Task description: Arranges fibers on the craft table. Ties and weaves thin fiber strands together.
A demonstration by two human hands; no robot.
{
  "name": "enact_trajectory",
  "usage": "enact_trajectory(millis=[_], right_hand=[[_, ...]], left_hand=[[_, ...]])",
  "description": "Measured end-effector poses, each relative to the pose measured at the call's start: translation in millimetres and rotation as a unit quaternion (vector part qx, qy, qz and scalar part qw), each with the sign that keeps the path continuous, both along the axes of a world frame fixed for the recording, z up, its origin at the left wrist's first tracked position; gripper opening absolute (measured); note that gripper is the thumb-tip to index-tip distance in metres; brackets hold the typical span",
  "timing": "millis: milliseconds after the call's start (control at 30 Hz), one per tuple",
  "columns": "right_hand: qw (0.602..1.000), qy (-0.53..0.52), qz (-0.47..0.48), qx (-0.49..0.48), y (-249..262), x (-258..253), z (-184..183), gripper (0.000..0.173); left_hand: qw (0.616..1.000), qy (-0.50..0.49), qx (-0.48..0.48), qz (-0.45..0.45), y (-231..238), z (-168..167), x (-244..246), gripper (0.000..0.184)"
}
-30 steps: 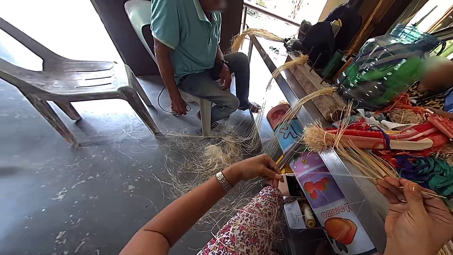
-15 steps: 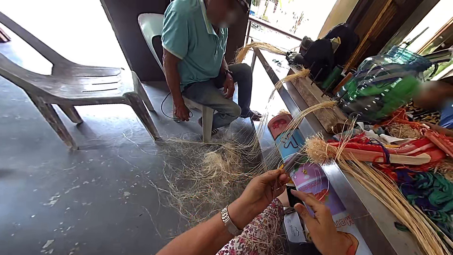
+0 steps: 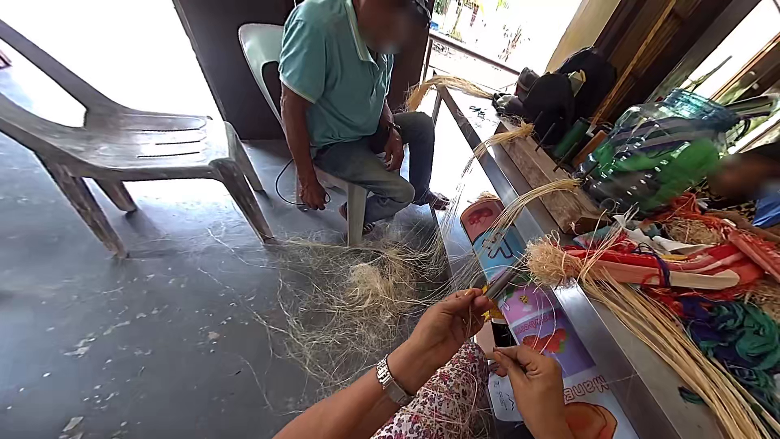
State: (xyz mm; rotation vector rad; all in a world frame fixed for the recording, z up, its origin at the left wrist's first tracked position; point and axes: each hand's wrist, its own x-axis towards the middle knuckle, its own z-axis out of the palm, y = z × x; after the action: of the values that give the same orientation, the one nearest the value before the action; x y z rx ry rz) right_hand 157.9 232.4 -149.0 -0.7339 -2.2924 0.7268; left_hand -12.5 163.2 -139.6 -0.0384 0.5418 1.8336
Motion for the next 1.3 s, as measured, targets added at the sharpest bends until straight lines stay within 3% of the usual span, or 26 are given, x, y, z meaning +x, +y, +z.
enact_trajectory(millis=[133,300,400,533,600,733,833,967,1100,1300], right_hand=[[0.995,-0.085,0.032,0.049,6.7,9.9,-7.6,0.011],[0.979,-0.201,0.007,-0.016,25.9,19.0,-9.7,0.012],[0.972,-0.227,-0.017,-0.050,40.8,22.9,-8.0,0.013],[0.961,-0.275,-0.036,-0.014,49.9,25.4,-9.1,0.015],[0.937,-0.346,-0.047,-0.003,51.6,23.1,-6.6,0.017],[0.846,-0.527,-0.086,-0.008,53.7,13.5,-3.3,0.026],[0.802,-0.589,-0.097,-0.024,53.7,6.8,-4.1,0.029],[0.787,-0.608,-0.097,-0.032,61.4,6.9,-10.7,0.030],[0.786,-0.602,-0.130,-0.052,75.0,13.2,-20.2,0.035],[0.781,-0.583,-0.216,-0.067,92.0,32.1,-45.5,0.037]], left_hand=[[0.998,0.038,0.016,0.046,-1.6,7.7,-21.3,0.029],[0.993,0.044,0.013,0.107,-10.8,36.9,-53.3,0.025],[0.988,0.098,0.017,0.120,-15.0,48.9,-73.1,0.022],[0.970,0.197,0.058,0.128,-21.0,59.7,-107.6,0.022],[0.962,0.228,0.050,0.143,-25.6,71.3,-129.9,0.020],[0.949,0.262,0.021,0.175,-38.8,98.7,-165.1,0.019],[0.939,0.266,0.021,0.217,-48.9,111.7,-176.8,0.015],[0.904,0.333,0.016,0.269,-70.2,127.8,-212.7,0.019],[0.862,0.351,-0.070,0.358,-95.5,152.1,-272.5,0.014],[0.732,0.330,-0.193,0.564,-155.0,167.0,-369.0,0.011]])
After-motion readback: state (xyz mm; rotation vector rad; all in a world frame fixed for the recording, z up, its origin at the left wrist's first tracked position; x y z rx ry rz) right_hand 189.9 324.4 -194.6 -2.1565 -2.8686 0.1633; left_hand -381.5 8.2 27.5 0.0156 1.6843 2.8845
